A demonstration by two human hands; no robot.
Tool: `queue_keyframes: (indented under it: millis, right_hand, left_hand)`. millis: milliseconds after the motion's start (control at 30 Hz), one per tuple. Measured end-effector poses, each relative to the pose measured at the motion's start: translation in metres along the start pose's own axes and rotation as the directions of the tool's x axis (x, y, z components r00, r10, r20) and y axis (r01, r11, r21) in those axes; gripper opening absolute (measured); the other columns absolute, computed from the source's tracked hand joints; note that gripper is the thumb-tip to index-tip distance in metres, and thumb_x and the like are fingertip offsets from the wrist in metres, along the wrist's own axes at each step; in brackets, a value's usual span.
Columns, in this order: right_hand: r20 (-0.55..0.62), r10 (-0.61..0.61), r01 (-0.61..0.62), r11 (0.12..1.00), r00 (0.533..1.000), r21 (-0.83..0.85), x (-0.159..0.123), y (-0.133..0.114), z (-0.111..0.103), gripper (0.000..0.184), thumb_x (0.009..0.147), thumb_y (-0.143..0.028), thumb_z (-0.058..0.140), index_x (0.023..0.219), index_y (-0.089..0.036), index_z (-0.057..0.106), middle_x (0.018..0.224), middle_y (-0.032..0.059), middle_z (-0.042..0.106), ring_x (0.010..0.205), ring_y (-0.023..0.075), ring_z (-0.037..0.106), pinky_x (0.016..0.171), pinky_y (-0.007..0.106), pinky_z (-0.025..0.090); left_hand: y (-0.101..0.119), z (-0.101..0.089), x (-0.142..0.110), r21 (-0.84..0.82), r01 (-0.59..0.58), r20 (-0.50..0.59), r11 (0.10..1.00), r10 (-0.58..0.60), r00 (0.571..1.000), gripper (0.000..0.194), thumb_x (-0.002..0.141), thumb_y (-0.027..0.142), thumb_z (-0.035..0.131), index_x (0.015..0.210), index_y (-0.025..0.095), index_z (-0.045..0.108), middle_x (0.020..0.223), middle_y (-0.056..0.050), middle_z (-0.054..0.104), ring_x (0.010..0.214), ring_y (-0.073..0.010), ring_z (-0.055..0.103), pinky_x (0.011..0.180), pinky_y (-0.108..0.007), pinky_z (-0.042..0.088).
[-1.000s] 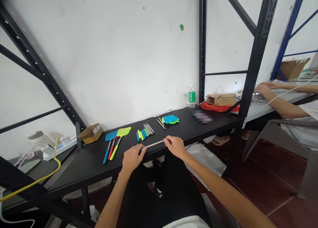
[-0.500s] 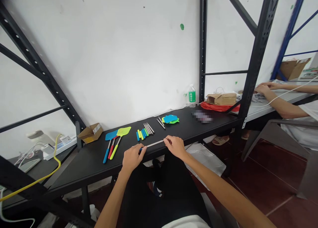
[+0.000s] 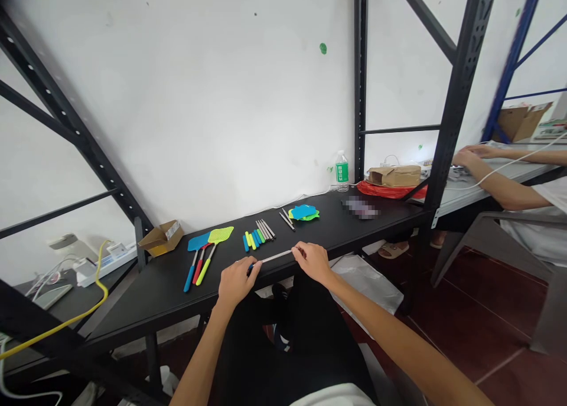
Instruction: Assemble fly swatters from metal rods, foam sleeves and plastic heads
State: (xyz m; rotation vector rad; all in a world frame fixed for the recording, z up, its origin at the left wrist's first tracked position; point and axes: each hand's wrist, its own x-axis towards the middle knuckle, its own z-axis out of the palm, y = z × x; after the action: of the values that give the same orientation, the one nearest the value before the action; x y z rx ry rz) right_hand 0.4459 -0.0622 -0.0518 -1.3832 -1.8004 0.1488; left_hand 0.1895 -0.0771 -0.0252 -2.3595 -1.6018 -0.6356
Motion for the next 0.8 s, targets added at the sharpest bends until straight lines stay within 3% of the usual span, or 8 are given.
queue_keyframes:
  millis: [800]
  right_hand:
    - [-0.041, -0.029, 0.028, 0.999, 0.999, -0.026, -0.0033, 0.0022, 0.0019, 0.036, 0.100, -0.043, 0.040, 0.081, -0.024, 0.064, 0.070, 0.0006, 0.067, 0.070, 0.0171, 0.062, 0.066, 0.026, 0.035]
  left_hand:
    - [-0.0006, 0.0016, -0.0003, 0.019, -0.012, -0.013, 1.000, 0.012, 1.000, 0.041, 0.103, 0.050, 0.031, 0.093, 0.025, 0.062, 0.087, -0.001, 0.071, 0.087, -0.0181, 0.066, 0.063, -0.026, 0.031]
